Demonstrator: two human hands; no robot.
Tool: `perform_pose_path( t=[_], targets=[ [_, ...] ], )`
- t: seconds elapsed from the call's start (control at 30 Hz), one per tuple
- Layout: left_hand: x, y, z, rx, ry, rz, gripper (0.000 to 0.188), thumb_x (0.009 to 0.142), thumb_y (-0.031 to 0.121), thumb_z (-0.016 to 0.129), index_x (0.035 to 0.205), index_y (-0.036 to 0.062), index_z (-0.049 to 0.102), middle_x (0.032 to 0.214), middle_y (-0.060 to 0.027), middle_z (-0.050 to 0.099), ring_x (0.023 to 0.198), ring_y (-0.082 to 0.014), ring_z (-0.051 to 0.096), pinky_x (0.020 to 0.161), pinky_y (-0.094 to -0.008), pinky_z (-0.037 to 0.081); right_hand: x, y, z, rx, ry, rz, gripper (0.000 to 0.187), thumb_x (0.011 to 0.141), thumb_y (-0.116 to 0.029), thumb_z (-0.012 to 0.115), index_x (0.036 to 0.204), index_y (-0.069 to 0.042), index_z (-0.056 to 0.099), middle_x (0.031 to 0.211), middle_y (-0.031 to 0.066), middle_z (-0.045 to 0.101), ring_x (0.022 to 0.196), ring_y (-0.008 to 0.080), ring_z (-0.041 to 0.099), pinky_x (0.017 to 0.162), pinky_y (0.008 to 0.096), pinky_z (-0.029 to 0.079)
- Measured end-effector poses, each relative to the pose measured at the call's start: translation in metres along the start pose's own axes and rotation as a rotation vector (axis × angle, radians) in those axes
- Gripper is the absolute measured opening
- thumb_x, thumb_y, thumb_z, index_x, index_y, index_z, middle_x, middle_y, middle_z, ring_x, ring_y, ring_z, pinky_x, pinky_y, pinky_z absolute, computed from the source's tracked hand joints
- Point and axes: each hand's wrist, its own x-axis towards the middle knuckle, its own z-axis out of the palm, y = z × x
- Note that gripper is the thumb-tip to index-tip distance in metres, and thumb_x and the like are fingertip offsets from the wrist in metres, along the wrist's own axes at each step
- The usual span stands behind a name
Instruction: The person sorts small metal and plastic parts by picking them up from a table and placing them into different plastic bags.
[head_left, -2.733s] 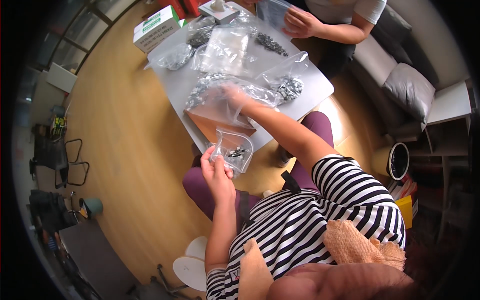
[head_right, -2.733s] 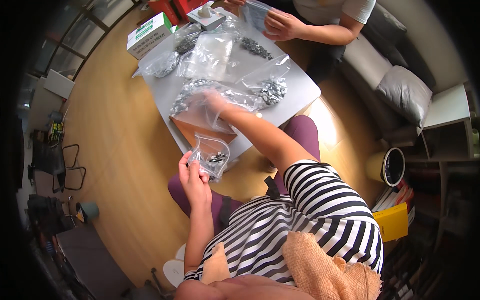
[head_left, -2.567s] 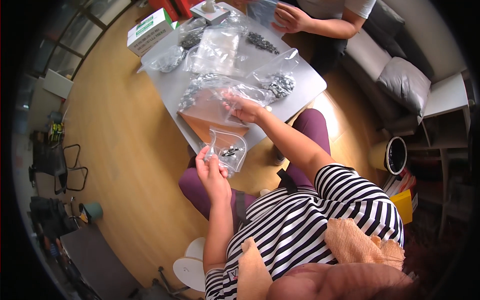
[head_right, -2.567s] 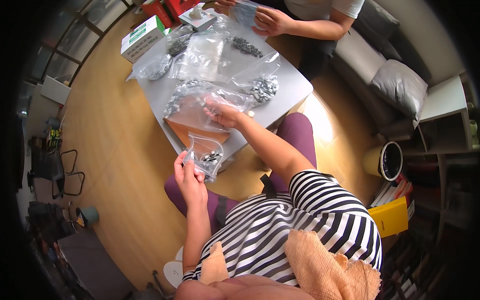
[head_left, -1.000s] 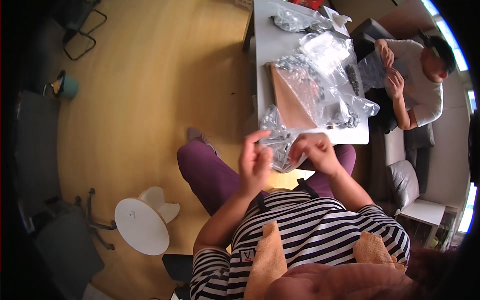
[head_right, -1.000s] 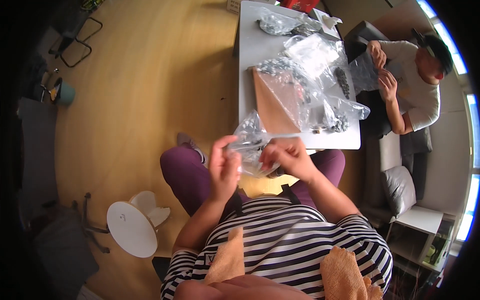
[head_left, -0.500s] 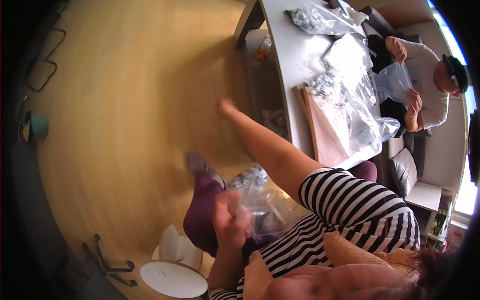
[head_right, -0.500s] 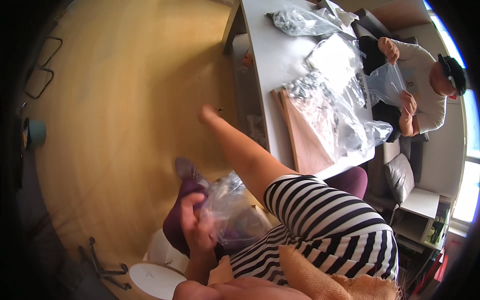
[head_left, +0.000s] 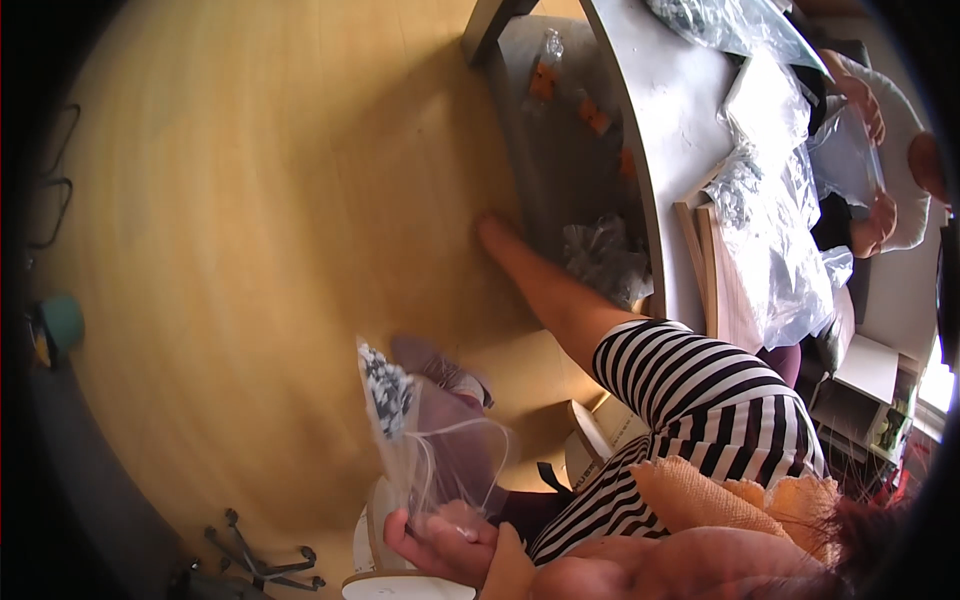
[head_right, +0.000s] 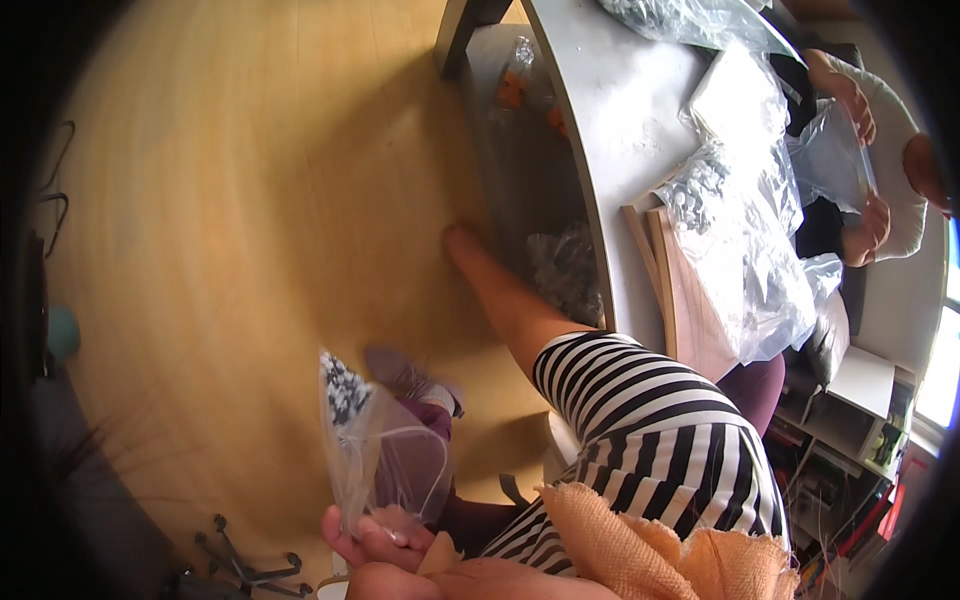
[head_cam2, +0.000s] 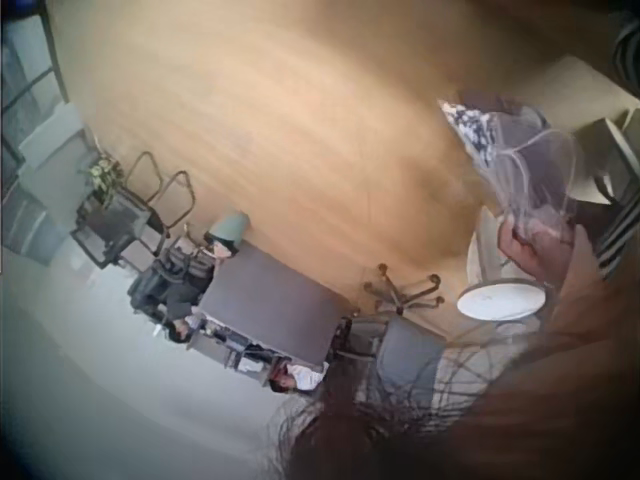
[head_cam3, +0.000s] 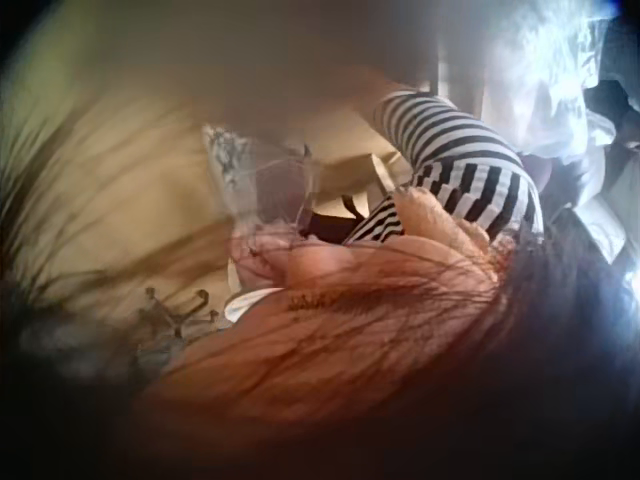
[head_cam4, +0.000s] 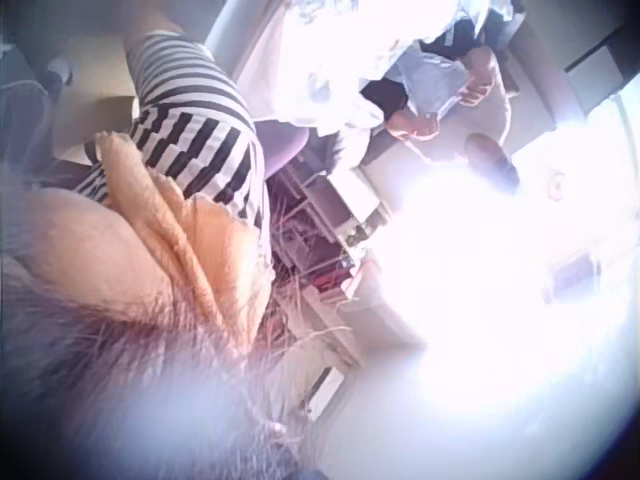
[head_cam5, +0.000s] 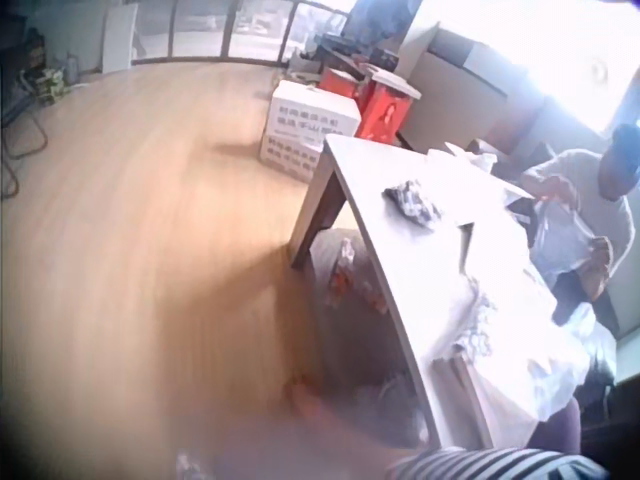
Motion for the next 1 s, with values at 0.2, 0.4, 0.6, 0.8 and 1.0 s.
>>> perform_pose_path(
  t=[0.2, 0.4, 0.6, 0.8, 1.0],
  targets=[
    [-0.008, 0.057, 0.042, -0.528, -0.096, -0.327, 0.03, 0.088, 0.003, 0.046, 0.118, 0.0036, 0.047, 0.074, -0.001, 0.043, 0.053, -0.0105, 0.036, 0.048, -0.0222, 0.03, -0.037, -0.158, -0.139, 0.208, -0.137, 0.225, 0.032, 0.076, -0.032, 0.071, 0.092, -0.005, 0.07, 0.082, 0.0133, 0.07, 0.074, 0.0265, 0.067, 0.069, 0.0413, 0.052],
    [-0.002, -0.005, 0.021, 0.091, -0.137, 0.667, 0.034, 0.092, 0.002, 0.048, 0.125, 0.0078, 0.047, 0.067, 0.0035, 0.039, 0.054, -0.0057, 0.034, 0.047, -0.018, 0.029, -0.176, -0.407, -0.458, 1.397, -0.611, -0.571, 0.011, 0.079, -0.007, 0.069, 0.086, -0.004, 0.061, 0.096, 0.0025, 0.064, 0.09, 0.0131, 0.059, 0.081, 0.0281, 0.047],
    [-0.063, 0.067, 0.031, -0.892, -0.377, -0.027, 0.028, 0.089, -0.003, 0.049, 0.116, 0.0028, 0.051, 0.101, -0.0077, 0.052, 0.065, -0.01, 0.046, 0.051, -0.0184, 0.034, -0.296, -0.326, -0.575, 0.506, -0.392, -1.251, 0.023, 0.072, -0.013, 0.077, 0.092, -0.009, 0.067, 0.144, 0.0175, 0.041, 0.133, 0.0365, 0.033, 0.105, 0.0459, 0.034],
    [-0.125, 0.125, -0.001, -1.026, -0.479, 0.174, 0.039, 0.093, 0.012, 0.051, 0.13, 0.0044, 0.043, 0.066, 0.0039, 0.034, 0.052, -0.0044, 0.033, 0.044, -0.0176, 0.021, -0.355, -0.26, -0.581, 0.495, -0.07, -1.241, 0.028, 0.081, -0.026, 0.073, 0.103, -0.009, 0.068, 0.139, 0.0203, 0.043, 0.126, 0.0387, 0.042, 0.101, 0.0484, 0.038],
    [-0.19, 0.178, 0.003, -1.054, -0.737, 0.349, 0.034, 0.094, 0.01, 0.049, 0.126, 0.002, 0.045, 0.061, 0.0048, 0.035, 0.047, -0.003, 0.03, 0.044, -0.0178, 0.025, -0.406, -0.167, -0.643, 0.886, -0.125, -1.028, 0.055, 0.084, -0.034, 0.072, 0.127, -0.005, 0.051, 0.14, 0.0193, 0.042, 0.131, 0.0311, 0.039, 0.106, 0.0428, 0.034]
  ],
)
